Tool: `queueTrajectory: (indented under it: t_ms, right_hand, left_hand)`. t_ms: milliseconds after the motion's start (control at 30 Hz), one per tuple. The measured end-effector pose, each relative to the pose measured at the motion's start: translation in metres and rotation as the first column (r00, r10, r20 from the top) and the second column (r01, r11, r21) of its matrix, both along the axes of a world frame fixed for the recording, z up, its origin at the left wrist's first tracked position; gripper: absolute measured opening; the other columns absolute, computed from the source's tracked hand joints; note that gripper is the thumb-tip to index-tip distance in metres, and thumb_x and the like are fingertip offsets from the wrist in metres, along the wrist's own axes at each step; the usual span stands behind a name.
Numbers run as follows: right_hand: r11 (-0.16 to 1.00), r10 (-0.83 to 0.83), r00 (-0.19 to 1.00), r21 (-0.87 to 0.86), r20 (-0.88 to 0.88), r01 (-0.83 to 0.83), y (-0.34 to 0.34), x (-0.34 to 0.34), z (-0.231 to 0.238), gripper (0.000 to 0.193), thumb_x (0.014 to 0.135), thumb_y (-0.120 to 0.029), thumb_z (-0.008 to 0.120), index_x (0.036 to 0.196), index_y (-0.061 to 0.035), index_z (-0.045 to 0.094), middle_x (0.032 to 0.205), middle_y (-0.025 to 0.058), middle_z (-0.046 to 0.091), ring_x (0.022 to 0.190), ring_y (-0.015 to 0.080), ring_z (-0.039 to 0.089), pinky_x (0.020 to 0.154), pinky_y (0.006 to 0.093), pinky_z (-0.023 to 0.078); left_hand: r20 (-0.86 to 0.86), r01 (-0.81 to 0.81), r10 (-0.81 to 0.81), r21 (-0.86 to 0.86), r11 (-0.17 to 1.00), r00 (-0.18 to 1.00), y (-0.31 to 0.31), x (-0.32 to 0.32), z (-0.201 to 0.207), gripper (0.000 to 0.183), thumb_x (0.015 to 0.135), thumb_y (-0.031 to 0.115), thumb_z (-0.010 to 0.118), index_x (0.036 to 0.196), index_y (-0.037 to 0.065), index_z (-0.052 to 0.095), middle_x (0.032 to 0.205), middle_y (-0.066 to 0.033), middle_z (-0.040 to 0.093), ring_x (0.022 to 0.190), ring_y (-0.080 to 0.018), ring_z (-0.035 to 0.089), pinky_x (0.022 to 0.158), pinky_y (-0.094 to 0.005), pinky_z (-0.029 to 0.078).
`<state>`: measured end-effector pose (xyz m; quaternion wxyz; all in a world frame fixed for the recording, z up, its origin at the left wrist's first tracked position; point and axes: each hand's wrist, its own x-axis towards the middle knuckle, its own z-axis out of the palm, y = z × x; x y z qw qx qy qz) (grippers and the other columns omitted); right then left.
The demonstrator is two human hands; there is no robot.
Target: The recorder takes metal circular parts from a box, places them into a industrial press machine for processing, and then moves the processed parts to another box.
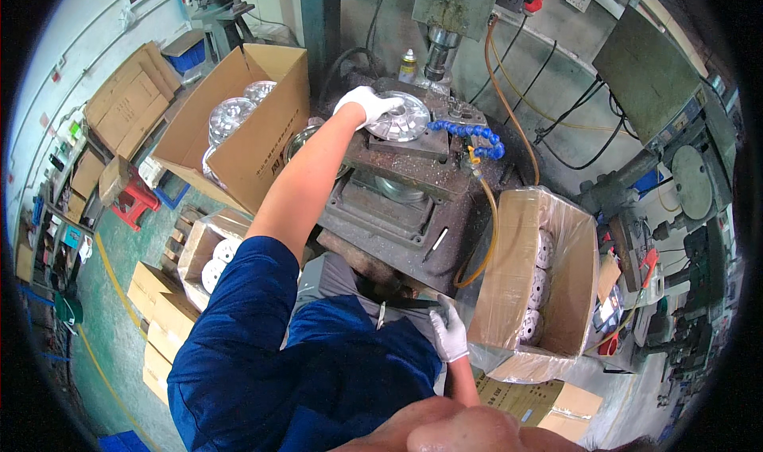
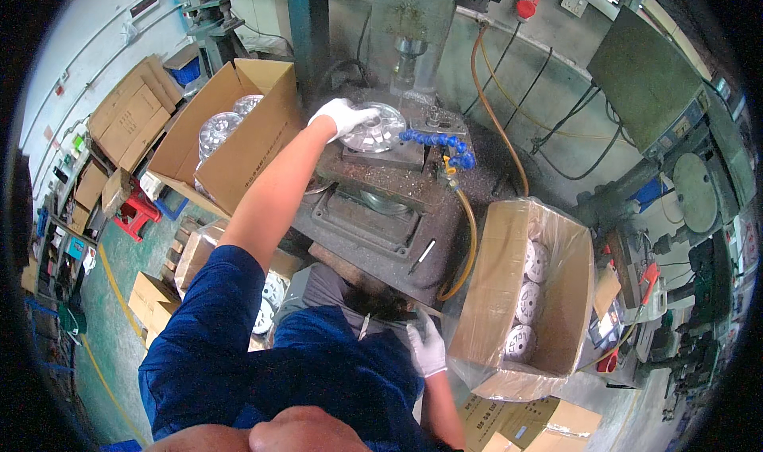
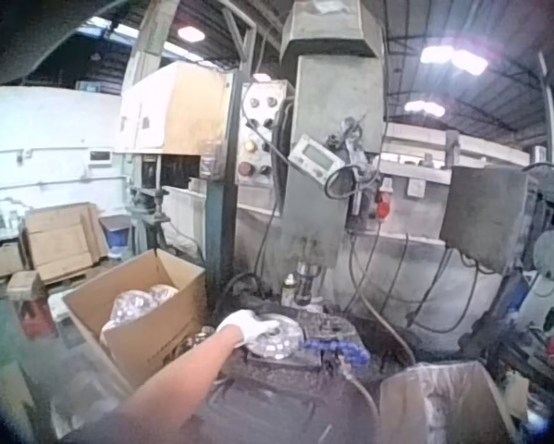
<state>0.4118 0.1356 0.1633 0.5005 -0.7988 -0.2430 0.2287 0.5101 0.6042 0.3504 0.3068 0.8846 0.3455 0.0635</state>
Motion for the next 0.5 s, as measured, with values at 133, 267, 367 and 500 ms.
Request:
queueTrajectory:
  t_ms: [133, 267, 367, 500]
  right_hand:
    - [0.997, -0.026, 0.986, 0.067, -0.163, 0.037, 0.002, -0.011, 0.0, 0.053, 0.092, -0.024, 0.061, 0.136, 0.0006, 0.045, 0.118, 0.0187, 0.063, 0.1, 0.023, 0.064, 0.089, 0.0316, 0.048]
    - [0.996, 0.022, 0.992, -0.085, -0.125, -0.032, 0.01, -0.014, 0.0, 0.049, 0.091, -0.023, 0.062, 0.134, -0.0048, 0.049, 0.109, 0.0204, 0.065, 0.092, 0.0212, 0.066, 0.085, 0.033, 0.05]
    - [0.986, 0.077, 0.997, -0.147, -0.02, -0.079, 0.015, -0.007, 0.002, 0.049, 0.09, -0.023, 0.063, 0.133, -0.0046, 0.049, 0.109, 0.0212, 0.065, 0.091, 0.0262, 0.066, 0.084, 0.0343, 0.05]
    - [0.99, 0.117, 0.989, -0.088, 0.092, -0.109, 0.022, 0.001, 0.007, 0.05, 0.089, -0.023, 0.063, 0.133, -0.0045, 0.049, 0.109, 0.0215, 0.065, 0.091, 0.03, 0.066, 0.083, 0.0355, 0.051]
  left_hand:
    - [0.087, -0.051, 0.049, 0.028, 0.998, 0.995, -0.003, -0.001, -0.008, 0.092, 0.069, 0.065, 0.067, 0.118, -0.012, 0.058, 0.117, -0.0266, 0.061, 0.108, -0.0322, 0.061, 0.092, -0.0353, 0.046]
    - [0.093, -0.034, 0.036, -0.017, 0.999, 0.995, 0.003, 0.003, -0.012, 0.091, 0.069, 0.064, 0.068, 0.117, -0.012, 0.058, 0.116, -0.0265, 0.062, 0.107, -0.0321, 0.062, 0.092, -0.0352, 0.046]
    - [0.057, -0.004, 0.009, -0.083, 0.997, 0.998, 0.005, 0.004, -0.013, 0.088, 0.07, 0.064, 0.067, 0.115, -0.011, 0.06, 0.115, -0.0264, 0.062, 0.105, -0.0316, 0.063, 0.091, -0.0352, 0.047]
    - [0.12, -0.016, 0.006, 0.08, 0.997, 0.993, 0.003, 0.002, -0.013, 0.083, 0.07, 0.064, 0.066, 0.113, -0.007, 0.063, 0.112, -0.0259, 0.064, 0.105, -0.0342, 0.063, 0.089, -0.0365, 0.048]
